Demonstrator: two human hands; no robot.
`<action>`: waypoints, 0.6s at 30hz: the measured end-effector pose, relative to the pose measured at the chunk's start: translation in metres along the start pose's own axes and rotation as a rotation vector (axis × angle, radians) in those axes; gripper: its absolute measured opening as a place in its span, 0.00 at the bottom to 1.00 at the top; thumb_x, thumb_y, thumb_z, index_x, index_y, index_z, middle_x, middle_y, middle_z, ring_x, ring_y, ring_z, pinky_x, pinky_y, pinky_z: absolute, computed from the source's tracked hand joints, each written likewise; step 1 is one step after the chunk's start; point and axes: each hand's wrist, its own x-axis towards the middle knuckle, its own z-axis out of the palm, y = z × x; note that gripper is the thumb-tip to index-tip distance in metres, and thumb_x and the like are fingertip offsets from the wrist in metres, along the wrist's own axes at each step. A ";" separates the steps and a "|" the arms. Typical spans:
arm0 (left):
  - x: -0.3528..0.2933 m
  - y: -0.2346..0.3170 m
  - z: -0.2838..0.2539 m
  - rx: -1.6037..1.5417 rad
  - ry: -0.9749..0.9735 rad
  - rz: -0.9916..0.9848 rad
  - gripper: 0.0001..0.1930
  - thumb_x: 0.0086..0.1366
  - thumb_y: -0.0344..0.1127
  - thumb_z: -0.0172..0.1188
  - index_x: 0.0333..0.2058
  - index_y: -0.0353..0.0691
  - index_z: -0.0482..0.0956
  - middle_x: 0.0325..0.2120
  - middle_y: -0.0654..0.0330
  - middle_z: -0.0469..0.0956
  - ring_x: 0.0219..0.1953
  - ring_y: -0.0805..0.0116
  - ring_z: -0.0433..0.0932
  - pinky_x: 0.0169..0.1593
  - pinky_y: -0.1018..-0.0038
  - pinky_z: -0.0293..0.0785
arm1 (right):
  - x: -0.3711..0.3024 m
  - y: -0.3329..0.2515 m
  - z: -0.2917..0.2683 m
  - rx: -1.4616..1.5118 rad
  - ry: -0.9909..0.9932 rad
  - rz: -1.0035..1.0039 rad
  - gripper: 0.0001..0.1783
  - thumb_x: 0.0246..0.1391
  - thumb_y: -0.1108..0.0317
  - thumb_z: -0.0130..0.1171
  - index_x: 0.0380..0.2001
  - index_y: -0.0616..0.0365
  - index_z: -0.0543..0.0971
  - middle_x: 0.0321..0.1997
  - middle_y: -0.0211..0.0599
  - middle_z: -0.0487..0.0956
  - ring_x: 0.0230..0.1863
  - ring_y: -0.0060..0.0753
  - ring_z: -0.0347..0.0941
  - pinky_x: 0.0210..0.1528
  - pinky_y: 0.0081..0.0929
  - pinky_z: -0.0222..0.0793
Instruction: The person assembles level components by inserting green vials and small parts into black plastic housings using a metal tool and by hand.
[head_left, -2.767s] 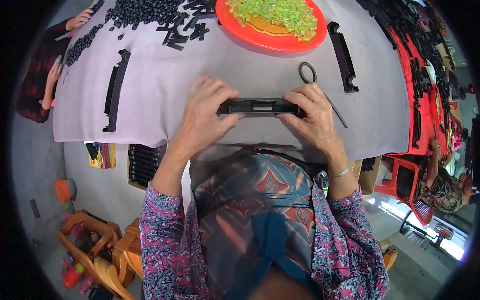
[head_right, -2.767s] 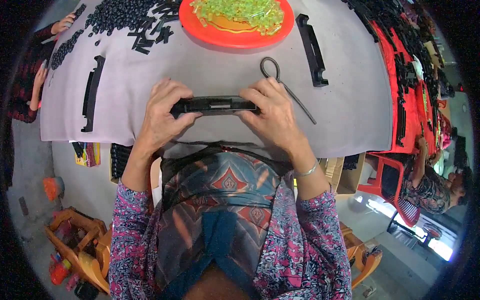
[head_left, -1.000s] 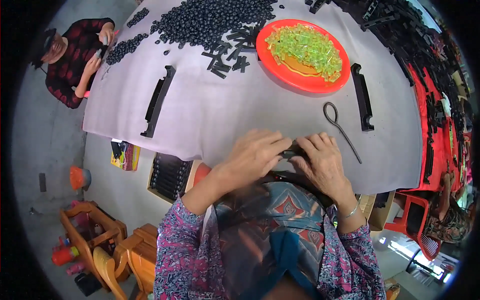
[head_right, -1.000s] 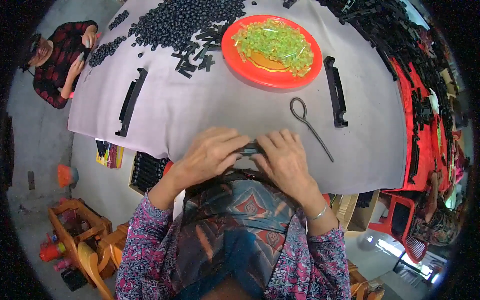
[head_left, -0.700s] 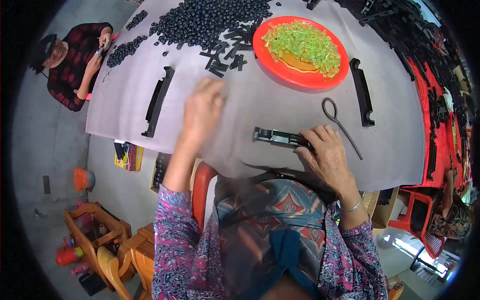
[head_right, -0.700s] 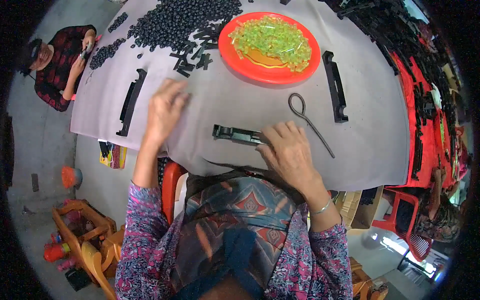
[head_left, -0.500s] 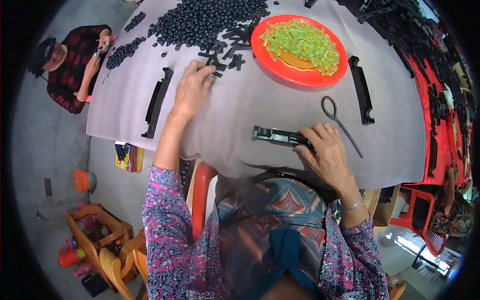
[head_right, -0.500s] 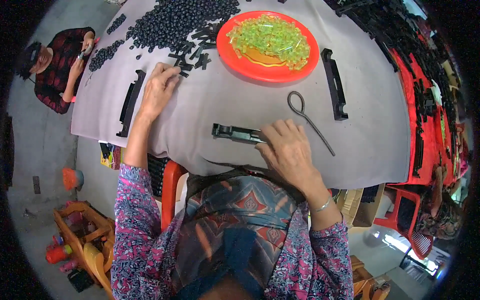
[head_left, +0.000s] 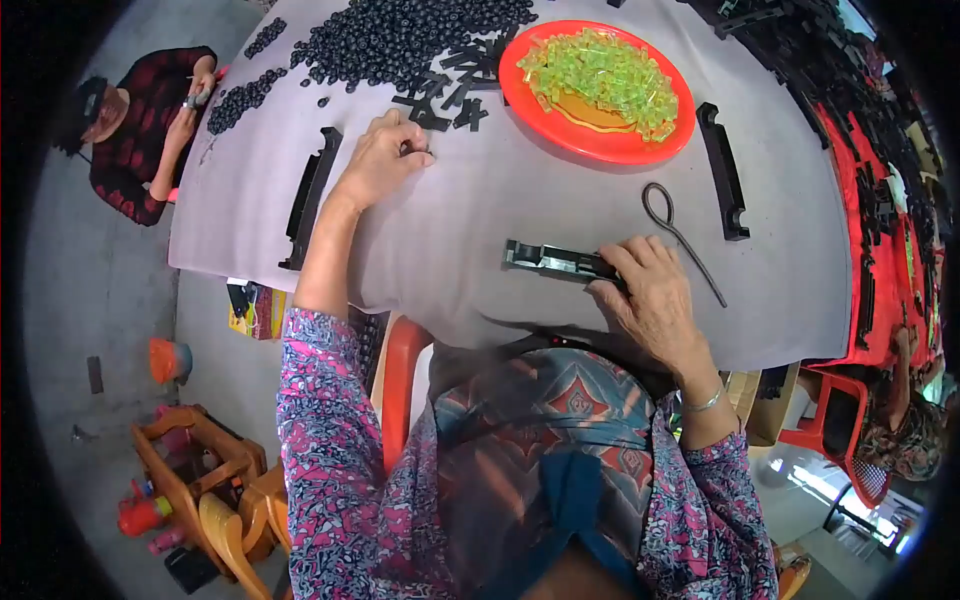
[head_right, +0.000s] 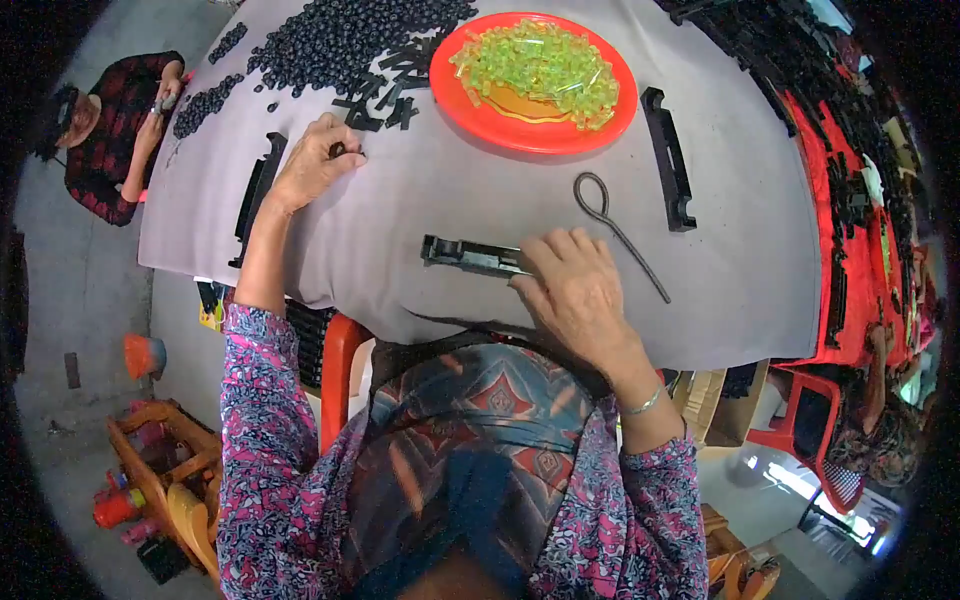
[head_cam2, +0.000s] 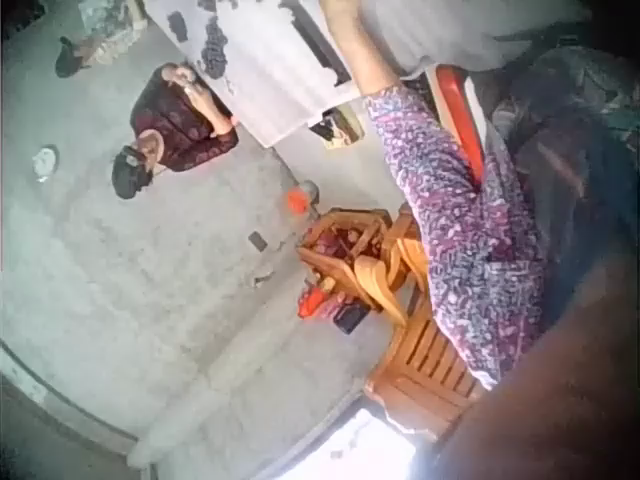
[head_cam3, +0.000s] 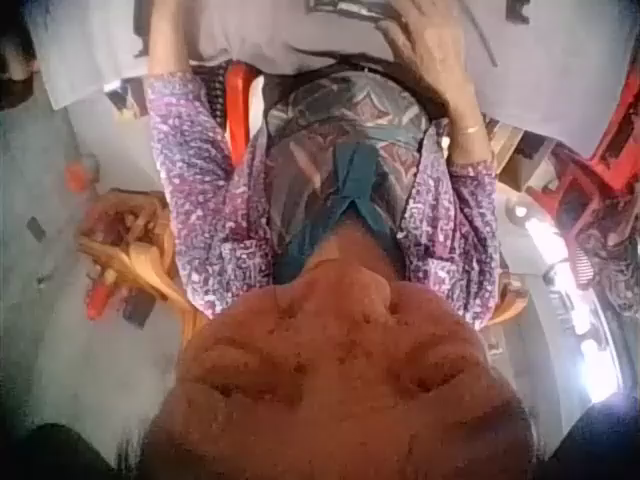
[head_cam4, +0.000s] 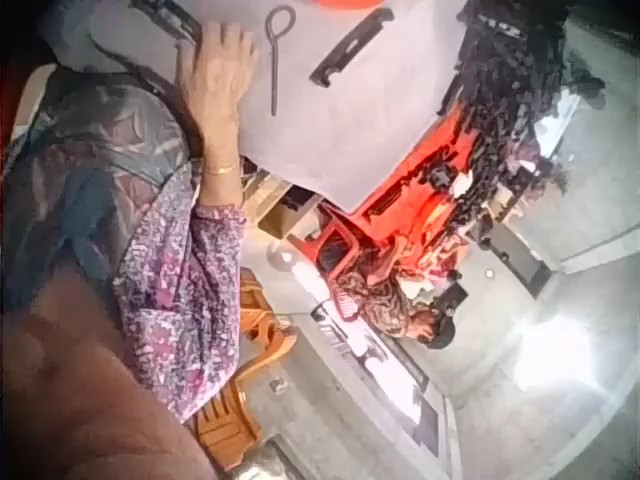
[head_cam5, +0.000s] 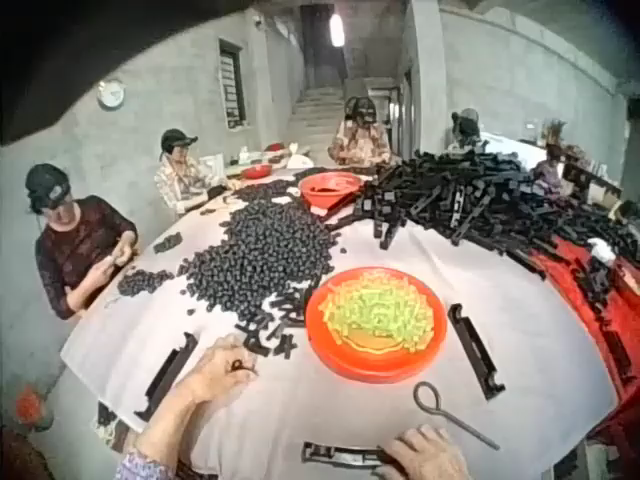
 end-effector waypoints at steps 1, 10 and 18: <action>0.000 -0.001 0.001 -0.003 -0.004 0.001 0.08 0.54 0.32 0.69 0.29 0.40 0.78 0.33 0.61 0.73 0.44 0.57 0.73 0.47 0.63 0.71 | 0.000 0.000 0.000 -0.001 -0.002 0.004 0.17 0.48 0.65 0.67 0.41 0.56 0.77 0.37 0.37 0.72 0.42 0.44 0.69 0.43 0.38 0.63; -0.019 0.007 0.013 0.019 0.110 0.068 0.08 0.56 0.33 0.67 0.28 0.37 0.77 0.32 0.58 0.76 0.43 0.55 0.75 0.45 0.63 0.71 | 0.001 0.000 -0.002 -0.019 -0.064 0.039 0.18 0.48 0.64 0.68 0.42 0.54 0.77 0.39 0.37 0.73 0.44 0.43 0.69 0.45 0.39 0.63; -0.030 0.029 0.019 -0.045 0.148 -0.042 0.08 0.58 0.27 0.62 0.37 0.38 0.78 0.31 0.56 0.81 0.35 0.56 0.80 0.42 0.64 0.75 | 0.001 -0.001 -0.002 -0.005 -0.041 0.046 0.18 0.48 0.64 0.68 0.42 0.53 0.77 0.40 0.36 0.73 0.45 0.42 0.70 0.46 0.38 0.63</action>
